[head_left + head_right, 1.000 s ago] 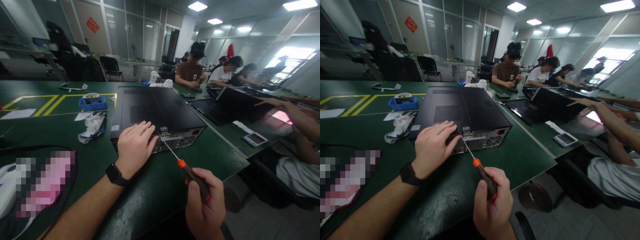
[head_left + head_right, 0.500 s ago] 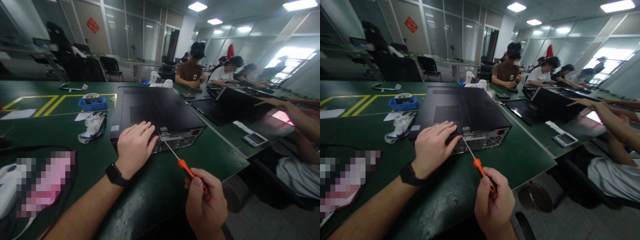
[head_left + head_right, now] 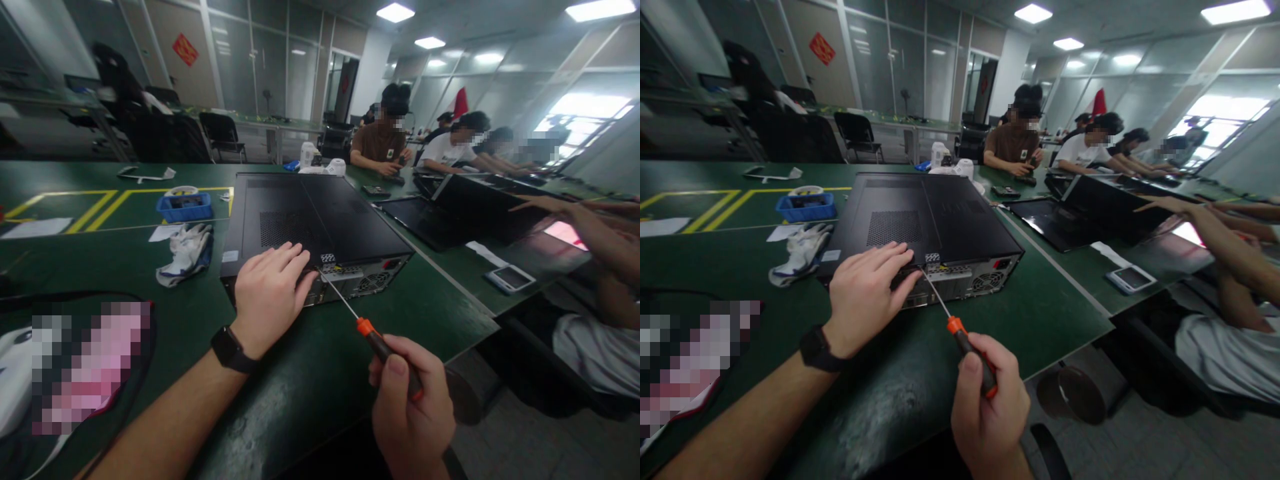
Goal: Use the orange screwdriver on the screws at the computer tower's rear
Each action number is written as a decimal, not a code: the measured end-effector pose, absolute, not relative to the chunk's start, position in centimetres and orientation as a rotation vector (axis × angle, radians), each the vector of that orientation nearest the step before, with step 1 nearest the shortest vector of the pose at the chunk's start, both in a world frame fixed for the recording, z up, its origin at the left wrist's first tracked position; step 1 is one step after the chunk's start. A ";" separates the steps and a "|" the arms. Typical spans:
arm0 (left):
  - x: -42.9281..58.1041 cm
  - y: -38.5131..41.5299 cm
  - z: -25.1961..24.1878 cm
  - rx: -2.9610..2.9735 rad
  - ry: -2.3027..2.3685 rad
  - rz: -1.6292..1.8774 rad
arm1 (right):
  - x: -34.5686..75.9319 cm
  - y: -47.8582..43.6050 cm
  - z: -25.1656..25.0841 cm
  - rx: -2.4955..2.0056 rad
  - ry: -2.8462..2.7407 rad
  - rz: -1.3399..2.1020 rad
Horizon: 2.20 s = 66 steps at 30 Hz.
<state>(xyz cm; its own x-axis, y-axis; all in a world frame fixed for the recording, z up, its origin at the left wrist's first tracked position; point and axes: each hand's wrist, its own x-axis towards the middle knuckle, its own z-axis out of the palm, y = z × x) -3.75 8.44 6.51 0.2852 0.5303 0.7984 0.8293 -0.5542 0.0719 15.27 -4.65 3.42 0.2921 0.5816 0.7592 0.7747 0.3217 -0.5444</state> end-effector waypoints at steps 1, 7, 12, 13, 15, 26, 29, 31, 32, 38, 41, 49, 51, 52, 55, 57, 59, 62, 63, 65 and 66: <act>-3.8 8.4 6.5 -2.206 -1.232 -1.155 | 15.3 -4.6 3.4 -1.337 -1.395 -0.196; -3.8 8.5 6.4 -2.209 -1.236 -1.159 | 15.4 -4.8 3.1 -1.316 -1.418 -0.243; -3.7 8.4 6.6 -2.211 -1.233 -1.156 | 15.3 -4.8 3.4 -1.344 -1.428 -0.220; -3.7 8.4 6.6 -2.213 -1.233 -1.156 | 15.2 -4.7 3.5 -1.319 -1.439 -0.219; -3.7 8.4 6.5 -2.217 -1.236 -1.161 | 15.1 -4.6 3.8 -1.273 -1.453 -0.230; -3.8 8.5 6.3 -2.218 -1.239 -1.153 | 15.5 -4.9 3.0 -1.304 -1.414 -0.183; -3.8 8.5 6.4 -2.217 -1.236 -1.151 | 15.2 -4.7 3.1 -1.283 -1.391 -0.206; -3.8 8.5 6.4 -2.217 -1.236 -1.154 | 15.1 -4.7 3.2 -1.316 -1.374 -0.193; -3.8 8.5 6.4 -2.217 -1.237 -1.155 | 15.1 -4.7 3.1 -1.326 -1.371 -0.167; -3.8 8.4 6.5 -2.226 -1.256 -1.153 | 15.1 -4.7 3.5 -1.265 -1.410 -0.141; -3.8 8.4 6.5 -2.242 -1.269 -1.160 | 15.1 -4.7 3.7 -1.283 -1.414 -0.208; -3.8 8.4 6.5 -2.236 -1.263 -1.161 | 15.3 -4.7 3.4 -1.294 -1.411 -0.191; -3.8 8.4 6.5 -2.232 -1.263 -1.149 | 15.3 -4.7 3.5 -1.298 -1.419 -0.220; -3.8 8.5 6.5 -2.230 -1.263 -1.142 | 15.4 -4.7 3.5 -1.321 -1.418 -0.229; -3.8 8.5 6.4 -2.222 -1.252 -1.135 | 15.4 -4.7 3.5 -1.372 -1.412 -0.198; -3.8 8.5 6.4 -2.218 -1.243 -1.139 | 15.5 -4.7 3.5 -1.349 -1.412 -0.165; -3.8 8.4 6.4 -2.220 -1.242 -1.148 | 15.5 -4.7 3.5 -1.315 -1.413 -0.166; -3.8 8.4 6.4 -2.233 -1.252 -1.151 | 15.4 -4.7 3.5 -1.312 -1.415 -0.218; -3.8 8.4 6.5 -2.233 -1.254 -1.149 | 15.4 -4.7 3.5 -1.325 -1.411 -0.231; -3.8 8.4 6.5 -2.227 -1.254 -1.145 | 15.4 -4.7 3.6 -1.359 -1.402 -0.219; -3.8 8.4 6.5 -2.224 -1.252 -1.145 | 15.4 -4.7 3.6 -1.367 -1.399 -0.208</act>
<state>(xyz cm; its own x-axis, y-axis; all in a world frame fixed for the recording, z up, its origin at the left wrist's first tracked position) -3.76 8.39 6.53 0.2858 0.5524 0.7831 0.8291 -0.5523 0.0869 15.40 -4.73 3.56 0.2837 0.5874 0.7579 0.7824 0.3152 -0.5371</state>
